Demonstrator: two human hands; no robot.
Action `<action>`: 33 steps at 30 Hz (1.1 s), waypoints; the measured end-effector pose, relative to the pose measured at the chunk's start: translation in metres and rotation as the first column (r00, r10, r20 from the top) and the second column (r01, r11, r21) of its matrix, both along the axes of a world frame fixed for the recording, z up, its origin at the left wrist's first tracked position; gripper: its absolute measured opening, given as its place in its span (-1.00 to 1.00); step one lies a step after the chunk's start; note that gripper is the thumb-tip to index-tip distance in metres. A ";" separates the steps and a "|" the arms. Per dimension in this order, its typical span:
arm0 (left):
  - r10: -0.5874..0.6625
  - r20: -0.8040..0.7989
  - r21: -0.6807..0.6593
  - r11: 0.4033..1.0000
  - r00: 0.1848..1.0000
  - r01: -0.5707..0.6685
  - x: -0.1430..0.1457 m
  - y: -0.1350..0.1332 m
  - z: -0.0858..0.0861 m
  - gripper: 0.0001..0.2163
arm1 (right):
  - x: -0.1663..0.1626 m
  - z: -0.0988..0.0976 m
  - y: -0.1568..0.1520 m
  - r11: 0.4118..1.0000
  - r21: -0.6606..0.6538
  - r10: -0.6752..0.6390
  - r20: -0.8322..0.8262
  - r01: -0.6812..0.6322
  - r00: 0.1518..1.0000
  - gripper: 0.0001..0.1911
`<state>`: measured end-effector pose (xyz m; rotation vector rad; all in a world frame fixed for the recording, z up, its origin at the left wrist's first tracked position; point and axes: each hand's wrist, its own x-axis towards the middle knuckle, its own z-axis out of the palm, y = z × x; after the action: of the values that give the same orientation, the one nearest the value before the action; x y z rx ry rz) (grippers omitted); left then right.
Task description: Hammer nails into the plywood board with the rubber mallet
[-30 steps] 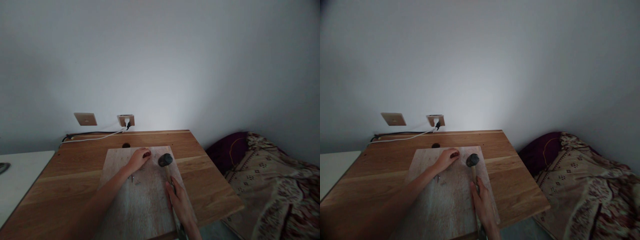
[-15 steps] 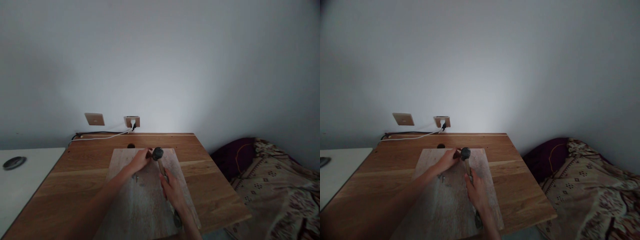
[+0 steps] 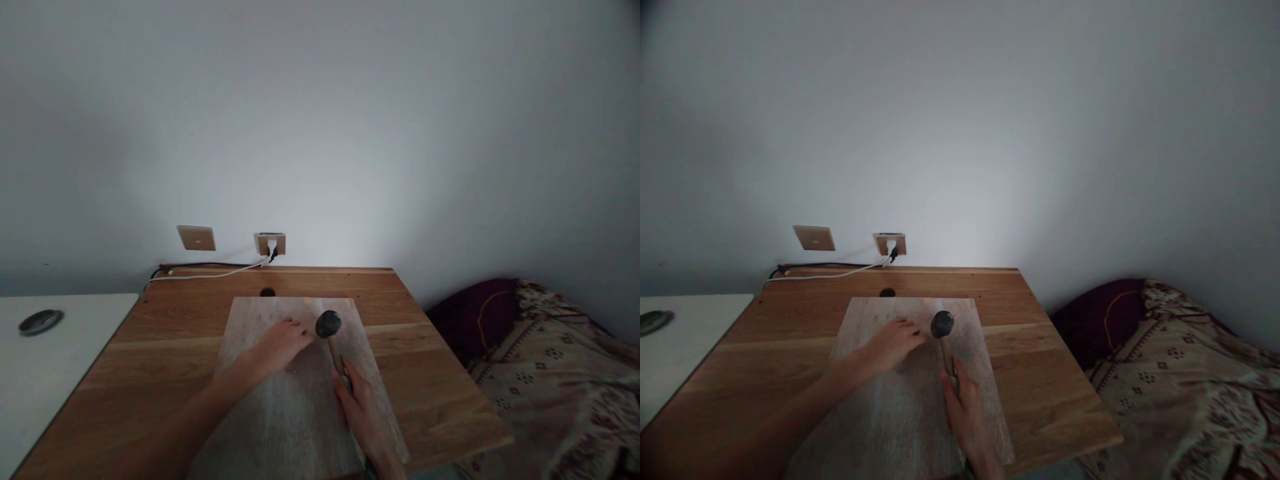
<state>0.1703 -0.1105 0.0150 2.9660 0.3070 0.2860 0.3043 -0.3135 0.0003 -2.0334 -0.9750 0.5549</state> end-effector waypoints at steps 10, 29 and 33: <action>0.386 0.167 -0.512 0.820 0.907 -0.255 0.018 0.043 -0.012 -0.83 | 0.000 -0.001 -0.003 0.996 -0.088 0.008 -0.080 -0.016 0.997 -0.34; 0.428 0.245 -0.670 0.723 0.870 -0.167 0.018 0.047 -0.041 -0.64 | -0.007 0.023 0.046 0.984 0.015 0.176 -0.194 -0.177 0.965 -0.36; 0.462 0.229 -0.657 0.723 0.857 -0.214 0.020 0.047 -0.039 -0.53 | -0.008 0.017 0.053 0.980 0.002 0.197 -0.146 -0.199 0.969 -0.32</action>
<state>0.1899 -0.0635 -0.0235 2.1283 0.7467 0.6543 0.2965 -0.2606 0.0174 -1.8878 -1.0946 0.8061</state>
